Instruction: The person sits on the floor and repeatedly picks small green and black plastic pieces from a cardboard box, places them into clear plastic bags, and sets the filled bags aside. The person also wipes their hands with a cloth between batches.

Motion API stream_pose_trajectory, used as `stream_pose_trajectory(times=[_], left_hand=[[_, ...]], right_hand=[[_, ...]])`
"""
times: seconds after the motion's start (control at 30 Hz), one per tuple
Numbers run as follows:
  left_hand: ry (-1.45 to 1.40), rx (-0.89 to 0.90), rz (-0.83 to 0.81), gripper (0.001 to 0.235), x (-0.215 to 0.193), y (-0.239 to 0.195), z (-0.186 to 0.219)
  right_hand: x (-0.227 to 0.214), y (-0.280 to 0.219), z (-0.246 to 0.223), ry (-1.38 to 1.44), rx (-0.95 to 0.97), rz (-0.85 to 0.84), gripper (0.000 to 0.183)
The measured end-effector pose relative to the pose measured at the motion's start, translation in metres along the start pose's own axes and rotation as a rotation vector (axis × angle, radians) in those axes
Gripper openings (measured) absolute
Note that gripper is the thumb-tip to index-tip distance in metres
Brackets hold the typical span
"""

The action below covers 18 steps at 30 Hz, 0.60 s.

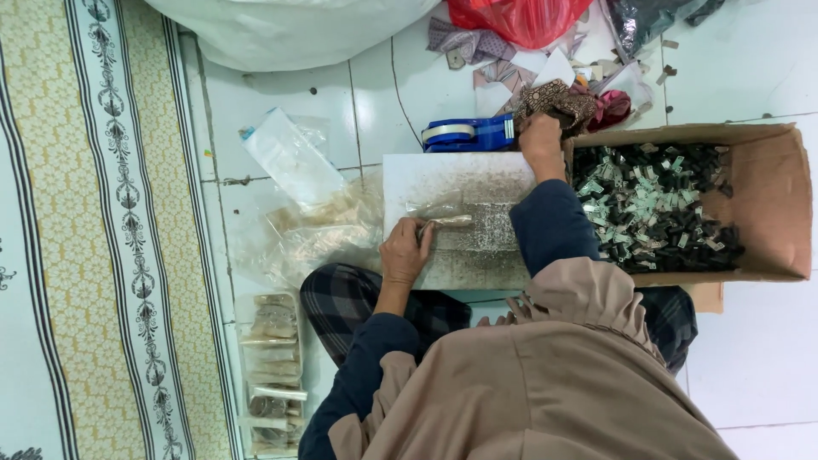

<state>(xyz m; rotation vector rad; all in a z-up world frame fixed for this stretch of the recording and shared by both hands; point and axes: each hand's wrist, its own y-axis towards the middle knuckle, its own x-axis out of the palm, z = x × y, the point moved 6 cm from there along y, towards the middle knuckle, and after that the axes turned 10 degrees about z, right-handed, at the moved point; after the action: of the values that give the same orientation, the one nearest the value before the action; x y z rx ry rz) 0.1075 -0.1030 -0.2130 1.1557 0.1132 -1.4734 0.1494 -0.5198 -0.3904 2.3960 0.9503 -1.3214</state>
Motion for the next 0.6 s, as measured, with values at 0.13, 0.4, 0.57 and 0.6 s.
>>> stream_pose_trajectory(times=[0.13, 0.4, 0.57, 0.6], left_hand=[[0.003, 0.015, -0.020, 0.028, -0.003, 0.004, 0.002], [-0.012, 0.022, 0.011, 0.027, -0.005, 0.004, 0.004], [-0.025, 0.022, -0.001, 0.026, -0.007, 0.005, 0.004], [-0.027, 0.021, 0.003, 0.026, -0.007, 0.005, 0.004]], right_hand=[[-0.031, -0.020, -0.029, 0.091, -0.123, 0.213, 0.009], [-0.140, -0.166, -0.122, 0.683, -0.127, 0.340, 0.009], [-0.118, -0.276, -0.150, 0.797, 0.045, -0.070, 0.009], [-0.105, -0.282, -0.147, 0.794, 0.042, -0.069, 0.009]])
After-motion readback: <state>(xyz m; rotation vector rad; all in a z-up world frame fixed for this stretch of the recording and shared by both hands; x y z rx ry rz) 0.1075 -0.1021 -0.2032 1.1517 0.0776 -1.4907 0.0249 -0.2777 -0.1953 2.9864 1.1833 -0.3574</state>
